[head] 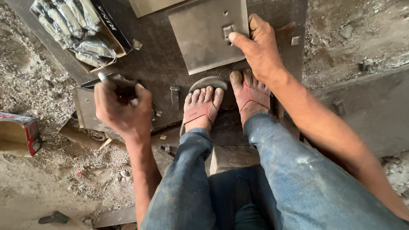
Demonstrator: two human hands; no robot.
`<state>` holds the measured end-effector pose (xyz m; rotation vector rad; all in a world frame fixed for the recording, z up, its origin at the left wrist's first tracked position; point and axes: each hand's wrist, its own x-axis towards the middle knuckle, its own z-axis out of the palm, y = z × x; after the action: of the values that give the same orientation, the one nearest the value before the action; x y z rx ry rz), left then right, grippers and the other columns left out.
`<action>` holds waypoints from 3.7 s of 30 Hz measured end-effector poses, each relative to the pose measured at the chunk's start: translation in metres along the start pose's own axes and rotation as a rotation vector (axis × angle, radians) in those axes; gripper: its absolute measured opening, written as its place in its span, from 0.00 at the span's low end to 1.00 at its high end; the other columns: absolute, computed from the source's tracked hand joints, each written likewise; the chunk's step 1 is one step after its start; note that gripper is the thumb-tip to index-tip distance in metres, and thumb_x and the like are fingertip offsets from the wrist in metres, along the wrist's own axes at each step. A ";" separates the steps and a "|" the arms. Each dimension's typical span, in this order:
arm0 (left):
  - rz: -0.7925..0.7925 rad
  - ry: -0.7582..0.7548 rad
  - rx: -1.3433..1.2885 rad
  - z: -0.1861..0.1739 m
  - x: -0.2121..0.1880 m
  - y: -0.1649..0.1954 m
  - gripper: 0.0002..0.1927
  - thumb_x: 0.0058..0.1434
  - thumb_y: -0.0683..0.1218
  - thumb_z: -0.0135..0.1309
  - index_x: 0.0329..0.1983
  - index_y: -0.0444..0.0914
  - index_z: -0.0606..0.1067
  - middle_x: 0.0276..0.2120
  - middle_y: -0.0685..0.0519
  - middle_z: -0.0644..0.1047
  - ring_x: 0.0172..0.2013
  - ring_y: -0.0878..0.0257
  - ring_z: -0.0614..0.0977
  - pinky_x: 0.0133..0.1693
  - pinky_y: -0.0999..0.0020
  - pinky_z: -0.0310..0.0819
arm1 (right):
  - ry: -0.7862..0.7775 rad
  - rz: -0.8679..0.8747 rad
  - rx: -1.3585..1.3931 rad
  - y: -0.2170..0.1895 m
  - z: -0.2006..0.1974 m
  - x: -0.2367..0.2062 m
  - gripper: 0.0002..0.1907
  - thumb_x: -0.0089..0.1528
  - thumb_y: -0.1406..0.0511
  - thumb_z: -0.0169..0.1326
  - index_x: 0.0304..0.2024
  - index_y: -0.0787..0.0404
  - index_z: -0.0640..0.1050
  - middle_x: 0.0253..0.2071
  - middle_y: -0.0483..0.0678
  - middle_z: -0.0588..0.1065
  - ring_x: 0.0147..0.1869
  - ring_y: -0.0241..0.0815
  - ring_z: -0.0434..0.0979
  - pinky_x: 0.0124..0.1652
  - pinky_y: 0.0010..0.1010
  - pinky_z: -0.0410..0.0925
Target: The person sits on the floor and hammers a punch against small metal switch-plate covers placed on a low work surface, then uses a small rod tool to scrape and clean the punched holes, handling the plates one at a time and setting finished plates aside.
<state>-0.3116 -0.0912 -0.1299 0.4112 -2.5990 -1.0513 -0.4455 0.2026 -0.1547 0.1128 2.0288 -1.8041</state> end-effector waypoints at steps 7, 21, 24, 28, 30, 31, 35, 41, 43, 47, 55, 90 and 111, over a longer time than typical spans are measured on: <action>-0.032 -0.124 0.019 0.022 -0.022 0.003 0.08 0.65 0.34 0.56 0.46 0.35 0.74 0.42 0.45 0.75 0.37 0.58 0.81 0.34 0.68 0.84 | 0.028 -0.041 -0.011 -0.002 0.001 0.000 0.07 0.65 0.70 0.59 0.43 0.63 0.74 0.40 0.40 0.77 0.44 0.28 0.74 0.46 0.25 0.71; -0.119 -0.106 0.083 0.021 -0.002 -0.024 0.07 0.65 0.36 0.62 0.47 0.33 0.80 0.41 0.45 0.83 0.41 0.54 0.86 0.46 0.62 0.80 | 0.011 0.077 0.039 0.005 0.001 -0.010 0.12 0.67 0.65 0.63 0.49 0.64 0.78 0.44 0.40 0.76 0.47 0.28 0.71 0.49 0.25 0.68; -0.236 -0.152 0.185 -0.001 -0.019 -0.026 0.06 0.65 0.38 0.62 0.45 0.34 0.81 0.39 0.45 0.83 0.38 0.55 0.87 0.42 0.62 0.80 | -0.005 0.102 0.163 0.010 -0.001 -0.015 0.13 0.67 0.64 0.63 0.49 0.64 0.77 0.46 0.41 0.77 0.49 0.29 0.73 0.52 0.25 0.69; -0.180 -0.183 0.407 -0.004 -0.048 -0.030 0.11 0.66 0.43 0.63 0.50 0.35 0.80 0.41 0.45 0.83 0.38 0.53 0.87 0.42 0.62 0.82 | -0.021 0.126 0.261 0.017 -0.001 -0.025 0.14 0.66 0.64 0.61 0.51 0.64 0.76 0.47 0.43 0.78 0.50 0.30 0.75 0.54 0.26 0.70; -0.140 -0.166 0.492 0.006 -0.060 -0.033 0.15 0.66 0.46 0.63 0.53 0.35 0.79 0.42 0.44 0.83 0.37 0.51 0.87 0.40 0.60 0.82 | -0.013 0.154 0.301 0.020 -0.002 -0.029 0.15 0.66 0.64 0.61 0.51 0.64 0.76 0.47 0.44 0.78 0.50 0.30 0.75 0.54 0.27 0.71; -0.175 -0.177 0.537 0.013 -0.064 -0.035 0.16 0.66 0.46 0.62 0.54 0.35 0.78 0.41 0.44 0.83 0.35 0.50 0.86 0.37 0.59 0.81 | -0.014 0.145 0.283 0.023 -0.002 -0.031 0.14 0.66 0.65 0.60 0.52 0.65 0.76 0.48 0.44 0.78 0.51 0.31 0.76 0.55 0.27 0.71; -0.196 -0.186 0.565 0.030 -0.076 -0.033 0.23 0.69 0.49 0.60 0.63 0.34 0.72 0.42 0.40 0.82 0.33 0.49 0.85 0.33 0.58 0.79 | -0.004 0.183 0.309 0.029 -0.003 -0.041 0.14 0.66 0.66 0.60 0.52 0.65 0.76 0.48 0.45 0.78 0.49 0.31 0.76 0.51 0.26 0.71; -0.478 -0.207 0.466 0.049 -0.083 -0.012 0.40 0.66 0.47 0.60 0.76 0.29 0.57 0.37 0.34 0.80 0.34 0.38 0.82 0.37 0.49 0.74 | 0.052 0.259 0.387 0.040 -0.004 -0.055 0.10 0.66 0.67 0.59 0.48 0.65 0.75 0.43 0.46 0.78 0.41 0.32 0.77 0.39 0.27 0.74; -0.476 -0.147 0.275 0.054 -0.083 -0.009 0.36 0.66 0.47 0.58 0.74 0.32 0.61 0.38 0.36 0.81 0.37 0.39 0.83 0.38 0.50 0.76 | 0.057 0.244 0.404 0.044 -0.005 -0.056 0.10 0.67 0.68 0.59 0.48 0.66 0.75 0.43 0.46 0.78 0.41 0.33 0.77 0.40 0.27 0.75; -0.294 0.005 0.135 0.054 -0.081 -0.013 0.21 0.68 0.47 0.59 0.62 0.37 0.72 0.44 0.40 0.82 0.40 0.46 0.87 0.42 0.54 0.81 | 0.076 0.227 0.411 0.049 -0.008 -0.060 0.11 0.67 0.68 0.58 0.50 0.67 0.75 0.44 0.47 0.78 0.44 0.32 0.78 0.44 0.28 0.77; -0.298 -0.268 0.496 0.047 -0.075 -0.021 0.13 0.65 0.49 0.63 0.49 0.40 0.78 0.39 0.44 0.80 0.36 0.42 0.82 0.35 0.49 0.75 | 0.075 0.255 0.403 0.045 -0.009 -0.059 0.14 0.66 0.66 0.58 0.52 0.67 0.75 0.43 0.46 0.78 0.41 0.31 0.78 0.42 0.25 0.74; 0.269 -0.301 -0.291 0.165 0.014 0.043 0.16 0.71 0.40 0.62 0.56 0.39 0.69 0.47 0.47 0.78 0.43 0.52 0.84 0.44 0.60 0.81 | 0.298 0.181 -0.491 0.057 -0.065 -0.110 0.09 0.70 0.66 0.55 0.42 0.67 0.71 0.27 0.51 0.75 0.29 0.36 0.75 0.30 0.34 0.66; 0.361 -0.296 -0.392 0.158 0.030 0.054 0.14 0.68 0.37 0.63 0.53 0.37 0.73 0.46 0.47 0.78 0.46 0.50 0.81 0.48 0.59 0.79 | 0.002 -0.154 -0.110 -0.065 -0.061 -0.123 0.13 0.66 0.60 0.52 0.44 0.64 0.75 0.34 0.49 0.75 0.28 0.35 0.74 0.26 0.24 0.69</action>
<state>-0.4077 0.0329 -0.1941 -0.3155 -2.4776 -1.5255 -0.3706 0.2776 -0.0457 -0.0760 2.1854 -1.7759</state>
